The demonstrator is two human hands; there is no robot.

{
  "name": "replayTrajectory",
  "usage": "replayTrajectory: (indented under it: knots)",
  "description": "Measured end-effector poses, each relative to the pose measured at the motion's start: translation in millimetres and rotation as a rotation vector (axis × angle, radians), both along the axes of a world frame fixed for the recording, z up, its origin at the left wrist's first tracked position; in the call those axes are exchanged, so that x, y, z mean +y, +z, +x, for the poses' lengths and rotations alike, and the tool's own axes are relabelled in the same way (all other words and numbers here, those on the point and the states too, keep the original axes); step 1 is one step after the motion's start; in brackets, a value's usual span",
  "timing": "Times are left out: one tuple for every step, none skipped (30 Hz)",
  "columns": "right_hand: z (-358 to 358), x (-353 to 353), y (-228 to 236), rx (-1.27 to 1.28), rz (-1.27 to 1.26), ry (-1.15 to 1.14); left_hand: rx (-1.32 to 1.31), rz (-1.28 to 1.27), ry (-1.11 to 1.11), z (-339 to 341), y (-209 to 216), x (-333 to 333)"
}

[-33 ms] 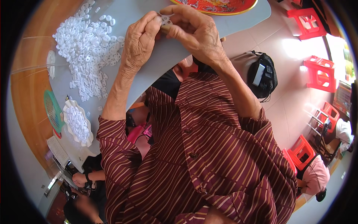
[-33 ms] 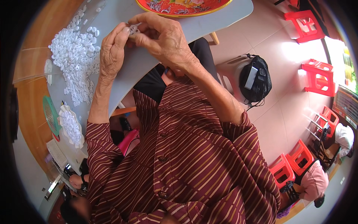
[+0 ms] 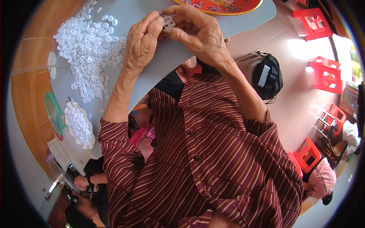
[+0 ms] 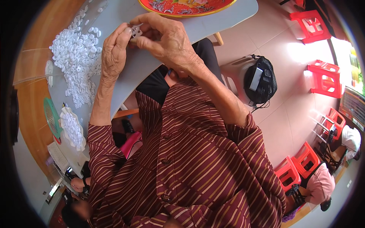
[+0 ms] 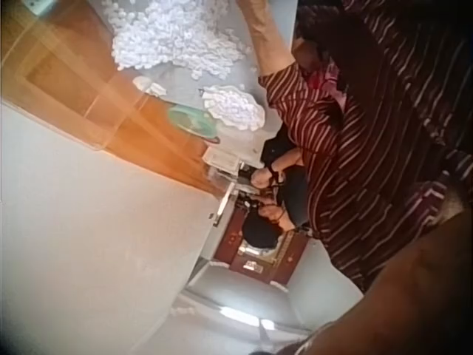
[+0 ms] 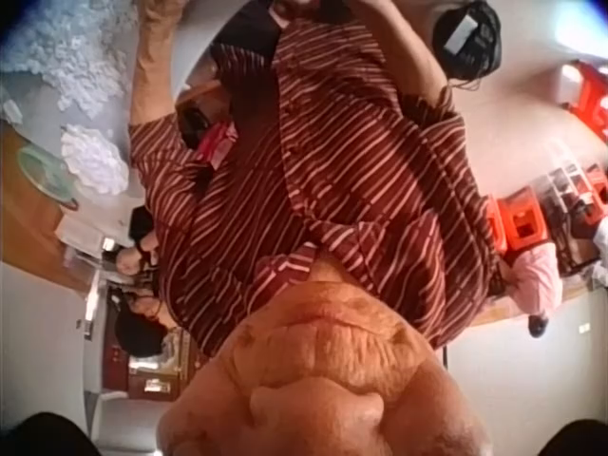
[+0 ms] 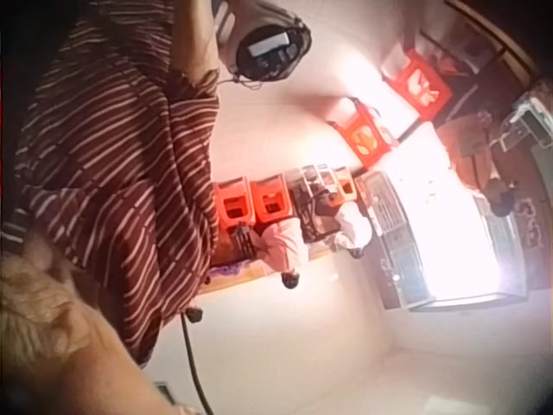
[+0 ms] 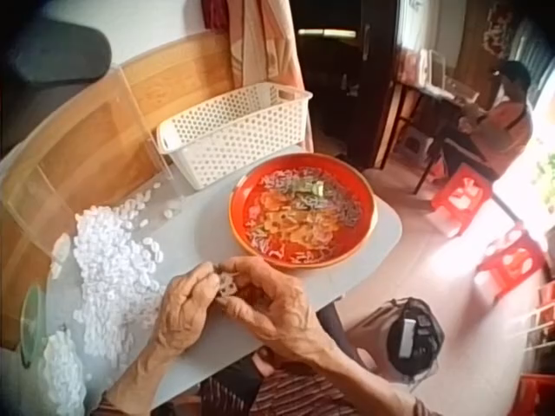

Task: Assembling small white plastic components by hand at a table.

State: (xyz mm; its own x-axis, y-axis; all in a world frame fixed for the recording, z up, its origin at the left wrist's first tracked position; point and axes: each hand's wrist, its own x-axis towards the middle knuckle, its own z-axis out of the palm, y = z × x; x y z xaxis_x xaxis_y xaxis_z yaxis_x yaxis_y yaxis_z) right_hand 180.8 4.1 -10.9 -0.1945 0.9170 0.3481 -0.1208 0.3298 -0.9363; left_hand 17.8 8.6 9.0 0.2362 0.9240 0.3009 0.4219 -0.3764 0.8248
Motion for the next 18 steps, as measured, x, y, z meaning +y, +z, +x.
replayTrajectory:
  knots:
    - [0.2,0.4,-1.0,0.000,0.000,0.000,-0.033,-0.016,0.010,-0.1,-0.9,-0.1]
    - [0.4,0.6,-1.4,-0.024,0.026,0.000,-0.033,-0.017,0.009,-0.6,-1.1,-0.2]
    - [0.7,1.0,-2.5,-0.048,0.052,-0.001,-0.031,-0.029,0.007,-1.3,-1.7,0.1]
    - [0.4,1.4,-3.8,-0.047,0.051,-0.002,-0.029,-0.042,0.005,-2.0,-2.4,0.4]
    - [-0.2,1.8,-5.1,-0.039,0.057,-0.012,-0.028,-0.043,0.004,-2.9,-3.2,0.7]
    - [-1.3,2.1,-5.5,-0.032,0.064,-0.019,-0.015,-0.056,0.005,-4.6,-3.7,0.5]
    - [0.1,1.8,-5.0,-0.032,0.063,-0.016,-0.002,-0.070,0.006,-5.8,-4.5,0.3]
    - [3.0,1.2,-3.9,-0.105,0.066,0.013,-0.002,-0.070,0.009,-6.5,-5.9,0.3]
    - [4.6,0.6,-2.6,-0.177,0.069,0.042,-0.019,-0.072,-0.006,-6.8,-6.8,0.5]
    - [3.2,0.4,-3.3,-0.176,0.069,0.044,-0.036,-0.073,-0.020,-7.0,-7.4,0.8]
    - [0.9,0.1,-5.2,-0.130,0.082,-0.003,-0.035,-0.074,-0.017,-7.1,-7.7,1.1]
    - [-1.3,0.1,-6.6,-0.083,0.094,-0.049,-0.043,-0.079,-0.029,-7.8,-8.7,1.3]
    - [-1.9,-0.2,-6.5,-0.083,0.094,-0.044,-0.052,-0.085,-0.041,-8.3,-9.4,1.3]
    - [-1.8,-0.8,-6.0,-0.117,0.120,-0.061,-0.051,-0.085,-0.036,-8.8,-9.9,1.1]
    - [-1.2,-1.2,-5.0,-0.154,0.147,-0.078,-0.048,-0.071,-0.049,-8.5,-10.1,1.0]
    - [-1.0,-1.6,-4.3,-0.155,0.147,-0.073,-0.045,-0.057,-0.062,-8.4,-10.2,0.5]
    - [-1.0,-1.9,-3.7,-0.180,0.157,-0.074,-0.047,-0.057,-0.058,-8.5,-9.8,-0.5]
    - [-0.7,-2.1,-3.7,-0.204,0.167,-0.078,-0.050,-0.068,-0.061,-8.3,-10.0,-1.1]
